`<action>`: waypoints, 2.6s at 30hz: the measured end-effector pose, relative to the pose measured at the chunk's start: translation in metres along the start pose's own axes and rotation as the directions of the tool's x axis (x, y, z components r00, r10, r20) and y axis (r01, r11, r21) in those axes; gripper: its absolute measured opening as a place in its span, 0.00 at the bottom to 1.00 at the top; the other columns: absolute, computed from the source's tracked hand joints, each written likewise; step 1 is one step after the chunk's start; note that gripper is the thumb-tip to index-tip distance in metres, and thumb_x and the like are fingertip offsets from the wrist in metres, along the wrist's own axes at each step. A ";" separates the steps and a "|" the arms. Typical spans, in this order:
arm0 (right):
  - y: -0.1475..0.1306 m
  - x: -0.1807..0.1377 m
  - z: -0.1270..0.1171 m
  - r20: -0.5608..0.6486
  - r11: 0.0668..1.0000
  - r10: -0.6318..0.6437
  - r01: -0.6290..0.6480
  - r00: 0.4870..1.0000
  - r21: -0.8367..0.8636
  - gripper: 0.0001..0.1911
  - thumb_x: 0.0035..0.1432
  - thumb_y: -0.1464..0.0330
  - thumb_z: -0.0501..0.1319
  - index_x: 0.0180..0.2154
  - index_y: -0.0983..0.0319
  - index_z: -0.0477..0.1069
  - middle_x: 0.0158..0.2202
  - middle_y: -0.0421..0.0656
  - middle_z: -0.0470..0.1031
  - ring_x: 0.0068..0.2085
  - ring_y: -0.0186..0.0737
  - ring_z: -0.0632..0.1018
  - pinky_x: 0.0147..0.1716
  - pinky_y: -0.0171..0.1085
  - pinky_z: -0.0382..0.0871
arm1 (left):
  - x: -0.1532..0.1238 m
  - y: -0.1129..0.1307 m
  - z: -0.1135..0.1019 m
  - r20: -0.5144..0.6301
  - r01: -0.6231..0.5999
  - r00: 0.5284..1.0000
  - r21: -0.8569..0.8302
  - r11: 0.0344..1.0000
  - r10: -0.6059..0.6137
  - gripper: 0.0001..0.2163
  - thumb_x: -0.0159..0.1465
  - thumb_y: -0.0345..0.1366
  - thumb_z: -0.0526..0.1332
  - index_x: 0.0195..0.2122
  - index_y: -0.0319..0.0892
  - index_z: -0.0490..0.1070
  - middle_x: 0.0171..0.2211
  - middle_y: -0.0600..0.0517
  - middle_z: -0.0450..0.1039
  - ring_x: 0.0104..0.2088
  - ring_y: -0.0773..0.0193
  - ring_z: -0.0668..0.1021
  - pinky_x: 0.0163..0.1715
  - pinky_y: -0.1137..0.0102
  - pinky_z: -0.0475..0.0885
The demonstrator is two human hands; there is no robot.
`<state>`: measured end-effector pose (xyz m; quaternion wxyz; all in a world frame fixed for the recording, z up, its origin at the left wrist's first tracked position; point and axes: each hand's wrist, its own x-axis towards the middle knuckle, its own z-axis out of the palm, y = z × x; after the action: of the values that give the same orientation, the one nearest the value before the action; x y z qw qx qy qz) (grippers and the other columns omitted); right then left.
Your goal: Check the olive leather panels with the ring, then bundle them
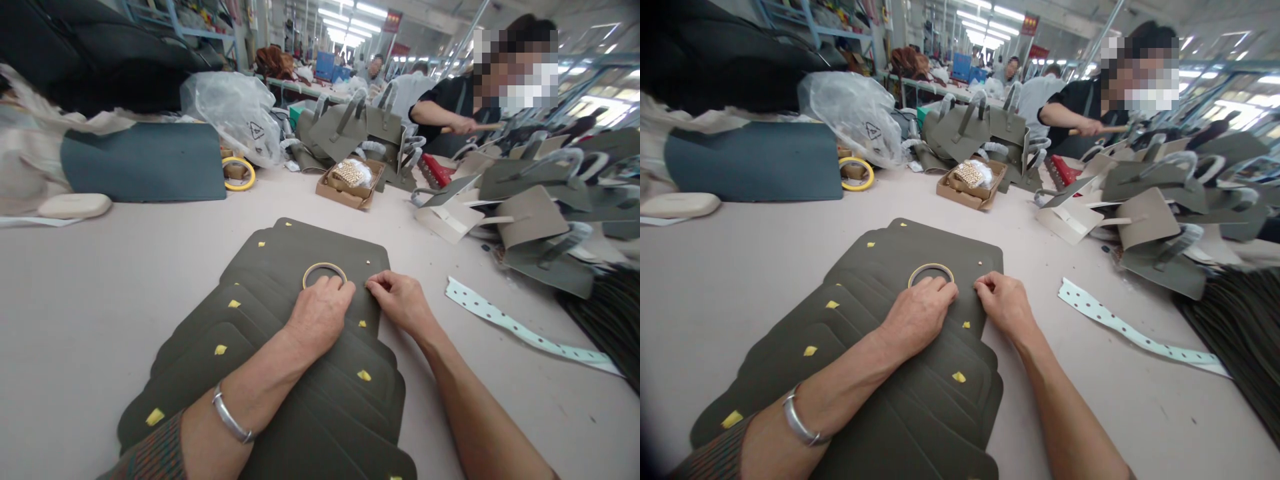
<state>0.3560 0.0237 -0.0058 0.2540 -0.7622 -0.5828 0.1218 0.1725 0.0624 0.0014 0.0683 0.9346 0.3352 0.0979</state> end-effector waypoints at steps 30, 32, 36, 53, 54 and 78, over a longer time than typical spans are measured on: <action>-0.014 -0.022 -0.014 0.213 0.966 -0.131 0.173 0.968 -0.194 0.07 0.54 0.68 0.58 0.26 0.57 0.73 0.22 0.37 0.73 0.24 0.34 0.71 0.24 0.33 0.56 | 0.002 -0.011 -0.005 -0.121 -0.027 0.993 -0.182 0.983 0.005 0.08 0.68 0.29 0.49 0.41 0.42 0.66 0.38 0.50 0.73 0.39 0.61 0.76 0.37 0.70 0.72; -0.015 -0.022 -0.011 0.231 0.988 -0.039 0.072 0.972 -0.135 0.06 0.52 0.68 0.59 0.25 0.57 0.73 0.20 0.37 0.73 0.23 0.34 0.71 0.22 0.33 0.55 | 0.002 -0.012 -0.003 -0.118 -0.028 0.993 -0.195 0.980 0.005 0.07 0.68 0.30 0.50 0.41 0.43 0.66 0.38 0.51 0.73 0.39 0.62 0.77 0.37 0.70 0.72; -0.015 -0.016 -0.002 0.193 0.991 0.061 -0.036 0.979 -0.128 0.06 0.50 0.68 0.60 0.23 0.58 0.73 0.21 0.38 0.75 0.24 0.36 0.72 0.23 0.33 0.56 | 0.001 -0.011 -0.002 -0.109 -0.039 0.994 -0.214 0.976 0.016 0.07 0.68 0.30 0.51 0.41 0.43 0.67 0.37 0.52 0.74 0.39 0.62 0.78 0.37 0.70 0.72; -0.008 -0.035 -0.009 -0.172 0.835 -0.467 0.496 0.867 0.237 0.09 0.62 0.71 0.57 0.43 0.60 0.73 0.37 0.45 0.77 0.36 0.38 0.77 0.38 0.38 0.72 | 0.000 -0.007 0.006 -0.288 -0.233 0.945 -0.257 0.938 0.156 0.21 0.67 0.33 0.57 0.60 0.42 0.55 0.51 0.47 0.74 0.44 0.61 0.80 0.40 0.70 0.77; -0.010 -0.034 -0.008 -0.184 0.831 -0.486 0.517 0.854 0.206 0.08 0.62 0.72 0.57 0.42 0.60 0.73 0.36 0.45 0.77 0.36 0.37 0.77 0.38 0.37 0.71 | 0.000 -0.007 0.006 -0.284 -0.232 0.946 -0.256 0.938 0.156 0.20 0.67 0.33 0.57 0.60 0.42 0.55 0.50 0.47 0.75 0.44 0.61 0.80 0.40 0.70 0.77; -0.027 -0.027 0.001 -0.048 0.871 0.105 -0.068 0.993 0.486 0.08 0.53 0.66 0.60 0.27 0.63 0.72 0.17 0.37 0.71 0.19 0.32 0.73 0.19 0.30 0.66 | -0.005 0.003 -0.004 -0.302 -0.143 0.951 -0.250 0.958 0.063 0.08 0.68 0.31 0.49 0.35 0.42 0.66 0.31 0.53 0.73 0.32 0.65 0.75 0.32 0.72 0.68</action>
<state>0.3251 0.0031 0.0042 0.4517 -0.7037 -0.4896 0.2471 0.1701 0.0573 0.0058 0.1391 0.9083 0.2757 0.2823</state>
